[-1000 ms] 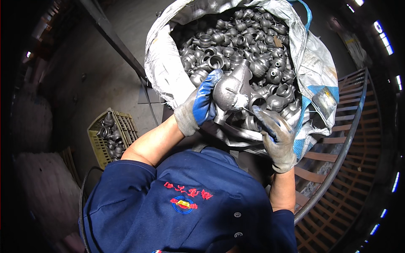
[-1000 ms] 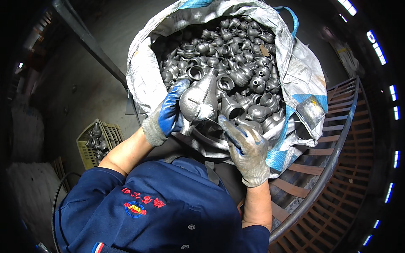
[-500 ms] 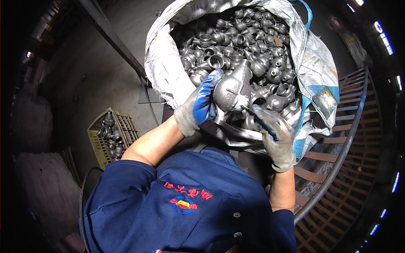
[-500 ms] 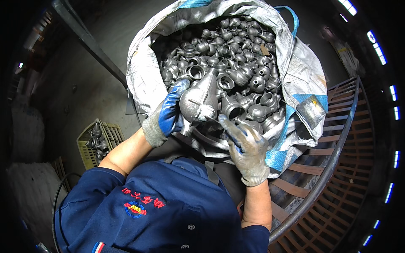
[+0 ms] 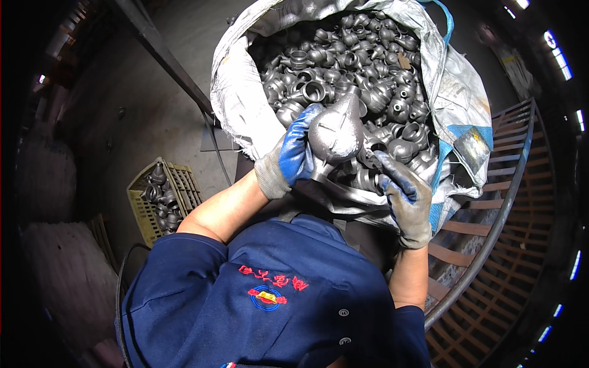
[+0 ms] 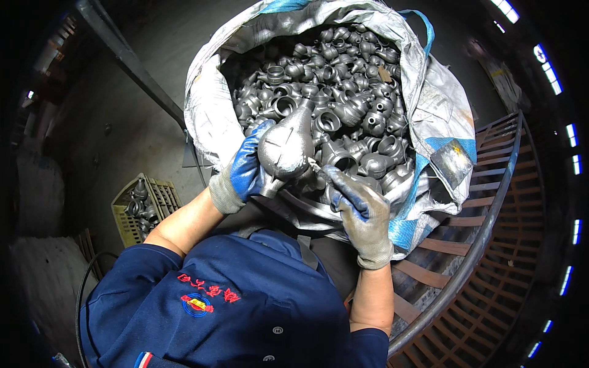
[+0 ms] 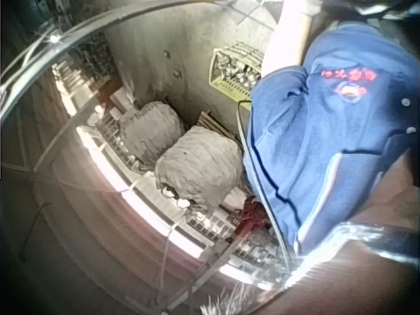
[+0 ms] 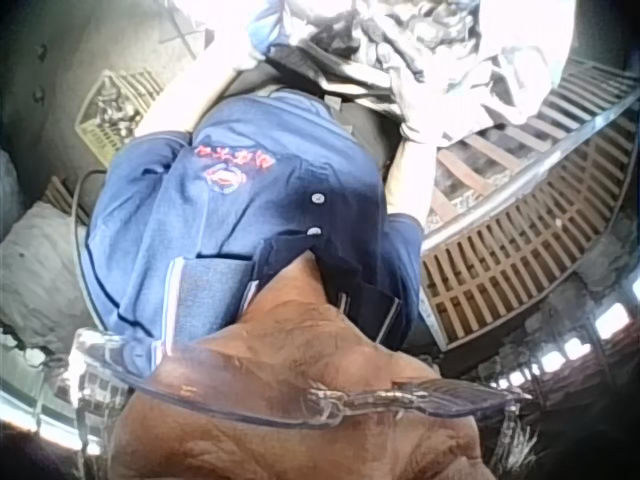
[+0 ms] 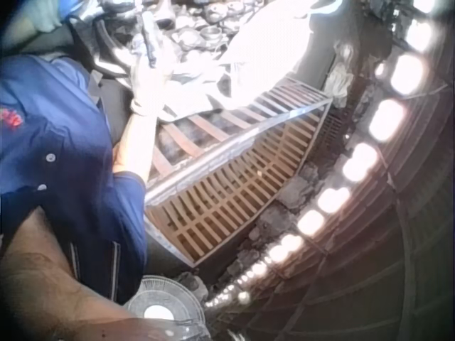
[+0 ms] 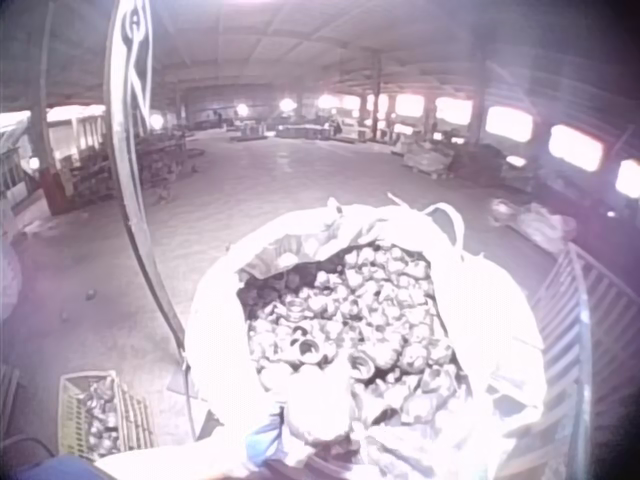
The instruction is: Sorting and inspecting metal cast fittings from a large bag into different bins.
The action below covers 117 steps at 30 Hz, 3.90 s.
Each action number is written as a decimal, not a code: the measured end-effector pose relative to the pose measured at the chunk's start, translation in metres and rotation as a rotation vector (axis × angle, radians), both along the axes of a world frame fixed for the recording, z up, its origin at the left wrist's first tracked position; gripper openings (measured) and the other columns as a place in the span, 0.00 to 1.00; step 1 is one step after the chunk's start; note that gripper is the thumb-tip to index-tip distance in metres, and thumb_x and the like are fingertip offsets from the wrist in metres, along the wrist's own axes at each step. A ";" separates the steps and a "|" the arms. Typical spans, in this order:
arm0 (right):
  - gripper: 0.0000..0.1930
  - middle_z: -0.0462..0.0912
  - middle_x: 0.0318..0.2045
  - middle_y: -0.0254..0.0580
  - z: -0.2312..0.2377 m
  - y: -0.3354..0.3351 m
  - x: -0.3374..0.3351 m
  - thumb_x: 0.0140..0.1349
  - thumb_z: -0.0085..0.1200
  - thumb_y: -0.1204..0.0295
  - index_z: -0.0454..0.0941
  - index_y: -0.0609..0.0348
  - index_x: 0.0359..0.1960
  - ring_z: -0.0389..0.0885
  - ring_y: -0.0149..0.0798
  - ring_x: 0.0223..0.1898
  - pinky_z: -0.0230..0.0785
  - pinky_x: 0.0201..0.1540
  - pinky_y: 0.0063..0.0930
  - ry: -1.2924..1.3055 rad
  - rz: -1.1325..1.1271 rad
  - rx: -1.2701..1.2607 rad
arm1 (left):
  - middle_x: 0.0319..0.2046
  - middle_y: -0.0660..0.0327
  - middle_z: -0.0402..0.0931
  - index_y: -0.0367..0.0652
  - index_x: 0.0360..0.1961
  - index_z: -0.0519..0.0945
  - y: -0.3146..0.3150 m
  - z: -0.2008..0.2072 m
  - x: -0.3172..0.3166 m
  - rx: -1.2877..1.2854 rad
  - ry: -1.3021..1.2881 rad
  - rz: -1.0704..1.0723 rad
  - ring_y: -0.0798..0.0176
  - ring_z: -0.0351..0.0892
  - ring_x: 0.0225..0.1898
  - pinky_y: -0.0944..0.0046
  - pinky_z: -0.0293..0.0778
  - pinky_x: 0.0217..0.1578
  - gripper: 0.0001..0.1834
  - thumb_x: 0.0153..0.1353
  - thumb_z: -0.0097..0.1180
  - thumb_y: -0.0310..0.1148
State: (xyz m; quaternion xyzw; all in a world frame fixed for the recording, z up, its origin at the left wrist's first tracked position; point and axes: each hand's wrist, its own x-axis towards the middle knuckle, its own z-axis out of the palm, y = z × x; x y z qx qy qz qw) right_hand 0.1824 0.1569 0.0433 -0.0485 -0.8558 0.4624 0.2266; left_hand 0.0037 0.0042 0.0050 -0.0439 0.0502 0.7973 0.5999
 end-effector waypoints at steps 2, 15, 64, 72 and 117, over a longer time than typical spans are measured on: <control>0.15 0.80 0.42 0.48 -0.008 0.005 -0.001 0.56 0.52 0.80 0.76 0.70 0.45 0.77 0.27 0.30 0.70 0.34 0.18 -0.004 0.001 0.017 | 0.52 0.51 0.70 0.39 0.58 0.64 0.000 0.001 0.002 -0.002 -0.041 0.004 0.55 0.73 0.51 0.53 0.70 0.54 0.25 0.65 0.44 0.43; 0.28 0.75 0.31 0.29 0.000 0.009 -0.034 0.54 0.60 0.66 0.67 0.60 0.56 0.62 0.14 0.16 0.50 0.14 0.09 -0.027 -0.019 -1.000 | 0.51 0.52 0.71 0.38 0.57 0.64 0.022 -0.001 0.024 -0.031 0.228 -0.266 0.61 0.76 0.47 0.60 0.73 0.51 0.28 0.65 0.43 0.48; 0.12 0.60 0.13 0.27 -0.031 -0.029 -0.032 0.66 0.42 0.62 0.74 0.54 0.39 0.50 0.23 0.08 0.50 0.12 0.12 0.146 -0.353 -1.702 | 0.66 0.47 0.40 0.38 0.66 0.42 0.015 -0.001 0.012 -0.420 1.834 0.717 0.54 0.39 0.68 0.58 0.39 0.65 0.61 0.39 0.72 0.42; 0.06 0.74 0.22 0.35 -0.038 -0.034 -0.035 0.62 0.50 0.70 0.72 0.56 0.38 0.59 0.23 0.13 0.49 0.10 0.13 0.305 -0.259 -1.566 | 0.55 0.56 0.58 0.41 0.62 0.53 0.027 0.001 0.027 -0.392 1.154 0.715 0.62 0.60 0.57 0.62 0.63 0.55 0.42 0.48 0.62 0.21; 0.07 0.66 0.17 0.28 -0.043 -0.017 -0.017 0.60 0.51 0.73 0.73 0.55 0.41 0.57 0.23 0.12 0.51 0.13 0.15 0.308 -0.302 -1.364 | 0.27 0.61 0.77 0.36 0.42 0.75 0.010 -0.026 0.029 -0.238 0.799 0.122 0.72 0.75 0.26 0.74 0.71 0.27 0.11 0.56 0.53 0.23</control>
